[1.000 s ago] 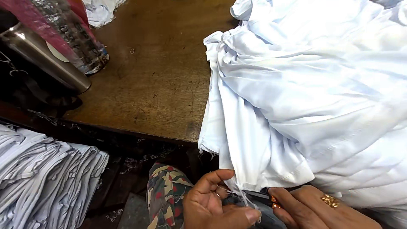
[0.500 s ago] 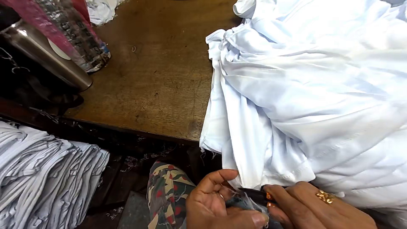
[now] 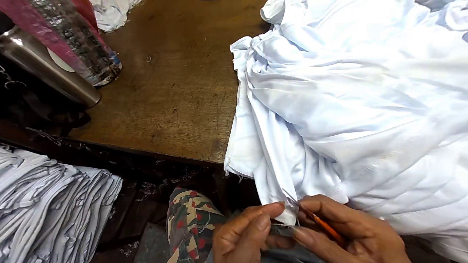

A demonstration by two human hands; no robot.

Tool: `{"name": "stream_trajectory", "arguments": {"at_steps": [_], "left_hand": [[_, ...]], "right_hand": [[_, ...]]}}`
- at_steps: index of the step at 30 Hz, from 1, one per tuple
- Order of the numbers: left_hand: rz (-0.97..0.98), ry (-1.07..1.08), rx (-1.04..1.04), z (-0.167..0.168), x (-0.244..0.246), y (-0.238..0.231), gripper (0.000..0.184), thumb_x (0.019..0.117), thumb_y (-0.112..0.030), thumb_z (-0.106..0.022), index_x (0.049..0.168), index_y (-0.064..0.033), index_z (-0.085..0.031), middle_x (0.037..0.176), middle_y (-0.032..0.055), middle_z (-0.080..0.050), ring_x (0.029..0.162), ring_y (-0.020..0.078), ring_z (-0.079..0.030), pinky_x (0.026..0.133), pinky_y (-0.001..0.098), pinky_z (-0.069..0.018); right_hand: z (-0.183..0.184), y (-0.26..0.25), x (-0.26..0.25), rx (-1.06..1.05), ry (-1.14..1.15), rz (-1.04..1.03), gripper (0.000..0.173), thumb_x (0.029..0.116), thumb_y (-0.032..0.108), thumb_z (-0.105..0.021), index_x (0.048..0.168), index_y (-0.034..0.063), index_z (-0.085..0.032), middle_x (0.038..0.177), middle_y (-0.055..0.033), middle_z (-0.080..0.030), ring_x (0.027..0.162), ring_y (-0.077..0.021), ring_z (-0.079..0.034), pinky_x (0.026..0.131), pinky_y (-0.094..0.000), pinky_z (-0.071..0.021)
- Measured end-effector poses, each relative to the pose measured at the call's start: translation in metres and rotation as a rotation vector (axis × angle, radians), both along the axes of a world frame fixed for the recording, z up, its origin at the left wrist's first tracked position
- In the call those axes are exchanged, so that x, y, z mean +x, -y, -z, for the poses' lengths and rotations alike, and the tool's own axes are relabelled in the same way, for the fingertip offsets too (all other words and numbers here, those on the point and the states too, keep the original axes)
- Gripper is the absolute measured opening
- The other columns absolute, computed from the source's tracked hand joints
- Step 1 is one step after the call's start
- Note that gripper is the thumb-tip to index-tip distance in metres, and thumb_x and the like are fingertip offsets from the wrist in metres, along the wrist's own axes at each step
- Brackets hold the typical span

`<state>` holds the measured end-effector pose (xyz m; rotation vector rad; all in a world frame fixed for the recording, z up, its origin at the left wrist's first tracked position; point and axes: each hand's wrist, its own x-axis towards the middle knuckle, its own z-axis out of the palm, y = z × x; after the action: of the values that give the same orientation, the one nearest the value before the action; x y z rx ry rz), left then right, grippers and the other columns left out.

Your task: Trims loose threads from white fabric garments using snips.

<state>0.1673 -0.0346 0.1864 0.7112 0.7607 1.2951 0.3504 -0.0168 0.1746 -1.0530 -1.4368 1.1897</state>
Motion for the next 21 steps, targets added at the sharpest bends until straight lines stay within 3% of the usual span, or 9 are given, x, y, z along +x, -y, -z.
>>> {"name": "stream_trajectory", "arguments": {"at_steps": [3,6,10,14,16,19,21], "left_hand": [[-0.049,-0.022,-0.021,0.000,0.002,0.000,0.025,0.1032,-0.001,-0.053,0.118,0.0087,-0.072,0.118,0.0170,-0.072,0.096,0.0192,-0.073,0.084,0.0357,-0.0629],[-0.079,-0.067,-0.029,0.005,0.000,-0.001,0.023,0.0961,0.007,-0.061,0.116,0.0081,-0.073,0.109,0.0160,-0.074,0.090,0.0184,-0.074,0.082,0.0356,-0.0637],[-0.100,-0.069,-0.093,0.006,0.005,-0.003,0.028,0.0847,0.011,-0.074,0.113,0.0097,-0.071,0.095,0.0152,-0.076,0.079,0.0156,-0.073,0.077,0.0325,-0.0632],[-0.075,-0.070,-0.096,0.006,0.007,-0.008,0.041,0.0788,0.017,-0.075,0.118,0.0138,-0.065,0.104,0.0212,-0.073,0.085,0.0207,-0.074,0.078,0.0352,-0.0643],[-0.083,-0.063,-0.058,0.009,0.007,-0.008,0.043,0.0767,0.018,-0.075,0.118,0.0150,-0.064,0.107,0.0222,-0.072,0.088,0.0220,-0.074,0.079,0.0362,-0.0645],[-0.087,-0.048,-0.001,0.011,0.003,-0.007,0.047,0.0752,0.016,-0.077,0.120,0.0125,-0.064,0.111,0.0184,-0.072,0.096,0.0200,-0.074,0.082,0.0360,-0.0639],[-0.093,-0.044,0.003,0.009,0.000,-0.006,0.048,0.0741,0.017,-0.078,0.120,0.0120,-0.064,0.112,0.0189,-0.071,0.097,0.0209,-0.074,0.080,0.0368,-0.0646]], "right_hand": [[0.003,-0.003,-0.002,0.115,0.103,0.008,0.010,0.0932,0.008,-0.070,0.096,-0.0020,-0.070,0.081,-0.0057,-0.068,0.070,-0.0034,-0.062,0.061,-0.0176,-0.0516],[0.000,-0.001,0.006,0.287,0.316,-0.066,0.016,0.0976,0.010,-0.061,0.095,-0.0037,-0.068,0.078,-0.0146,-0.066,0.070,-0.0142,-0.059,0.062,-0.0245,-0.0475],[-0.007,0.008,0.005,0.429,0.525,-0.080,0.021,0.1000,0.016,-0.057,0.096,-0.0016,-0.067,0.074,-0.0162,-0.062,0.064,-0.0236,-0.058,0.055,-0.0341,-0.0448],[-0.005,0.013,0.004,0.606,0.686,-0.074,0.017,0.1002,0.015,-0.056,0.098,0.0014,-0.066,0.073,-0.0144,-0.058,0.060,-0.0275,-0.055,0.050,-0.0378,-0.0413],[-0.004,0.015,0.004,0.595,0.686,-0.083,0.020,0.1014,0.018,-0.054,0.098,0.0015,-0.065,0.073,-0.0151,-0.057,0.061,-0.0284,-0.055,0.051,-0.0383,-0.0414],[-0.003,0.017,0.015,0.442,0.737,-0.035,0.046,0.1068,0.042,-0.046,0.113,0.0005,-0.064,0.086,-0.0202,-0.064,0.072,-0.0310,-0.062,0.059,-0.0417,-0.0491],[0.005,0.017,0.026,0.454,0.804,0.040,0.047,0.1089,0.039,-0.039,0.120,0.0010,-0.065,0.087,-0.0199,-0.063,0.074,-0.0305,-0.061,0.061,-0.0411,-0.0482]]}}
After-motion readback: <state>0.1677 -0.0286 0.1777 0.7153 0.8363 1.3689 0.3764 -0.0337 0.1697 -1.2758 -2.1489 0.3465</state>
